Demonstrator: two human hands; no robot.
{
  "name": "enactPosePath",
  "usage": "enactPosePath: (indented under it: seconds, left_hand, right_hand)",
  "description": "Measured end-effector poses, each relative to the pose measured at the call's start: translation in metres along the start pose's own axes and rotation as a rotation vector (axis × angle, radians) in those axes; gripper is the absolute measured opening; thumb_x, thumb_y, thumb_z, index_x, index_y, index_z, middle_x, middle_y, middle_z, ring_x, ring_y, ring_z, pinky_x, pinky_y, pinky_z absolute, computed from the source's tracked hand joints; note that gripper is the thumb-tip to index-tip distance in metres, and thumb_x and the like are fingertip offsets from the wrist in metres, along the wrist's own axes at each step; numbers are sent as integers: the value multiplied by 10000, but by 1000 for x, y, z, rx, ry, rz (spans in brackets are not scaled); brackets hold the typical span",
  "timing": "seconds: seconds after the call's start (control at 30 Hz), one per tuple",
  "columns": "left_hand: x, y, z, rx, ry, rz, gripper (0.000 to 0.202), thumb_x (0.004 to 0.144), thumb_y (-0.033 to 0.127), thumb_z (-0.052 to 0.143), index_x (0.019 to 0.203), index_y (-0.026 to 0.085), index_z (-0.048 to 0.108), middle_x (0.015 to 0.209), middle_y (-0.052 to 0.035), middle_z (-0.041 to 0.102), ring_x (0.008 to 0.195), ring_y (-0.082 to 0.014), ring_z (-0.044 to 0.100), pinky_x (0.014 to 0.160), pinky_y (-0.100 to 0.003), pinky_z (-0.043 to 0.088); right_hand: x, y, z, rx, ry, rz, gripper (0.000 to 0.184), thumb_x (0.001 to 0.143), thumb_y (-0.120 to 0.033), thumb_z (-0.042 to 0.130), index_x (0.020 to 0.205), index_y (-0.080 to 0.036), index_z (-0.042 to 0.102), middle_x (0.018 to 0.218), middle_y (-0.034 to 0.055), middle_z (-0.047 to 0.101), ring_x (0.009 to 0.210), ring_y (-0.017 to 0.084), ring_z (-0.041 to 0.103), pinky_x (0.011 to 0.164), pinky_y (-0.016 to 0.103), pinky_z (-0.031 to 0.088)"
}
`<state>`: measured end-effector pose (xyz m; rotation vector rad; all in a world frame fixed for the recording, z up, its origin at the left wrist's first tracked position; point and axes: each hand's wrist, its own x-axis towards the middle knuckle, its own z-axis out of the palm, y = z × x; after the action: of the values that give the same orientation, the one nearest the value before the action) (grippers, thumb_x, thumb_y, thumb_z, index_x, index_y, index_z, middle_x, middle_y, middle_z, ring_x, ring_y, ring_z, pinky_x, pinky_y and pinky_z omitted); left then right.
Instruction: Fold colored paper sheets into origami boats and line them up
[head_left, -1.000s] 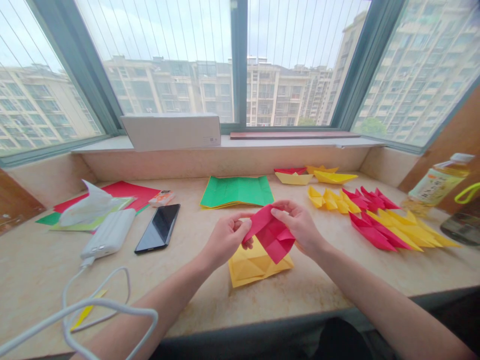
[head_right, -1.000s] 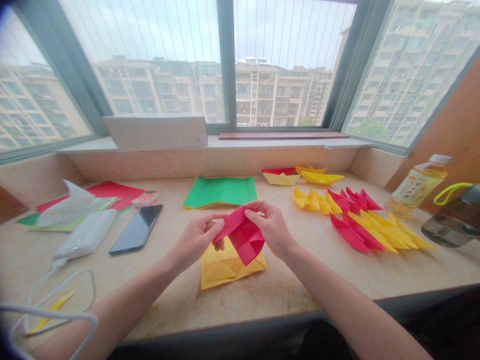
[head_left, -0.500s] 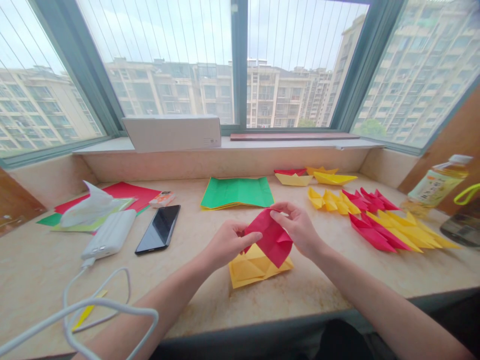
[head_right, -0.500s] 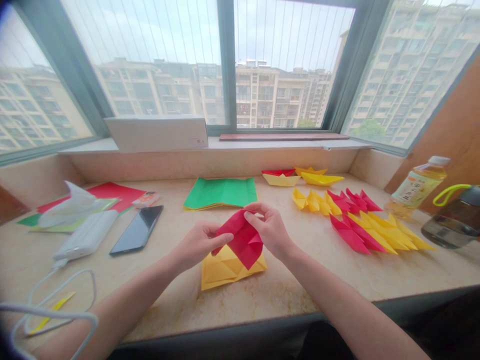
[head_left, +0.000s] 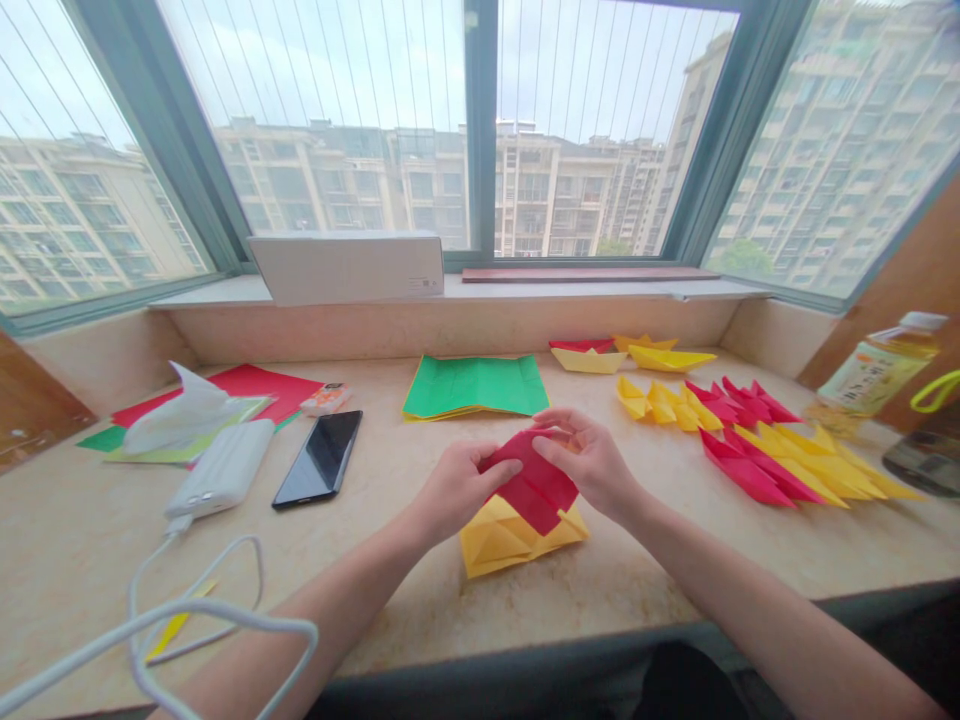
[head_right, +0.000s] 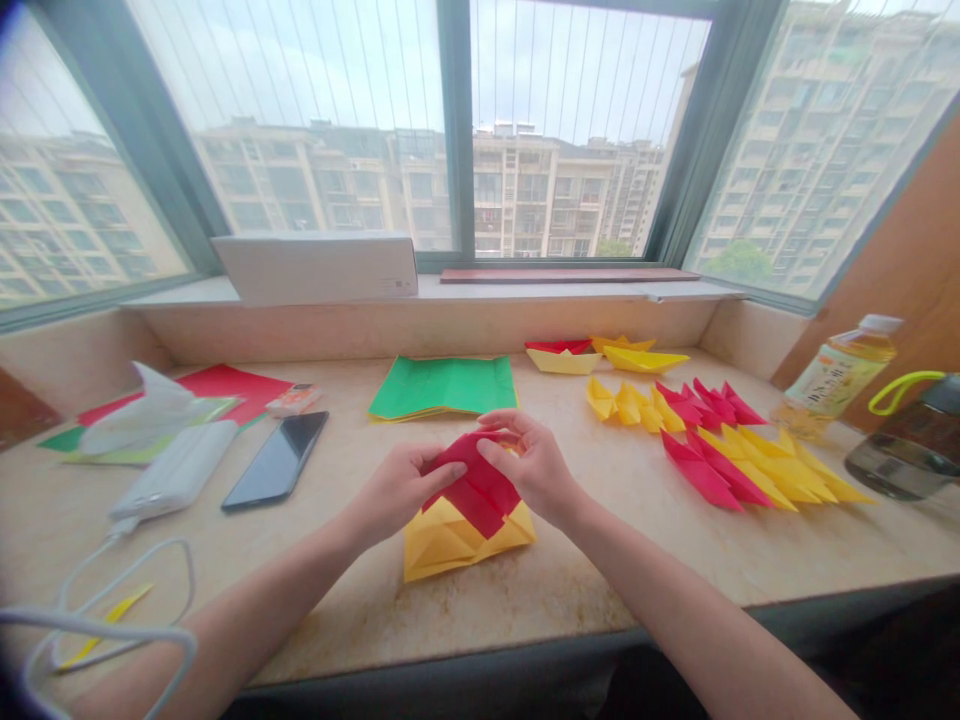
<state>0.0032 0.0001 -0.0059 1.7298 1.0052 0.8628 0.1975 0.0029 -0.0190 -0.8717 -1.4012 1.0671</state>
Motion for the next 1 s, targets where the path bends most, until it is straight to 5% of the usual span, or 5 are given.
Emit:
enactPosePath:
  seconds: [0.43,0.77,0.9,1.0]
  left_hand:
    - [-4,0,6,92,45,111,291,909,406,573,913,145,701,807,-36,711,713,-159,601,625,-234,435]
    - [-3,1,3,302,70,129,336,913,409,560,726,141,637,632,19,568,601,-112,459,553,-230,317]
    - [-4,1,3,303,70,107,354,884,442,599,705,138,630,604,24,546,576,-107,441,533,-229,303]
    - [-4,2,3,275,73,108,333,861,448,632,732,142,648,621,15,578,579,-112,474,532,-222,328]
  right_hand:
    - [-2,-1,-1,-176,-38,-58,183,847,-387,697,889,-209,705,858,38,734,812,203,675,764,327,528]
    - [-4,3,2,-165,-51,-33,209,886,-400,636,832,-199,623,768,4,660,720,162,621,678,278,493]
    - [-2,3,2,-156,-114,18,258,877,-429,648,993,-200,669,890,34,719,796,184,665,708,289,512]
    - [-1,1,0,-202,-162,21,283,891,-460,625,888,-192,713,838,36,732,773,189,661,701,291,507]
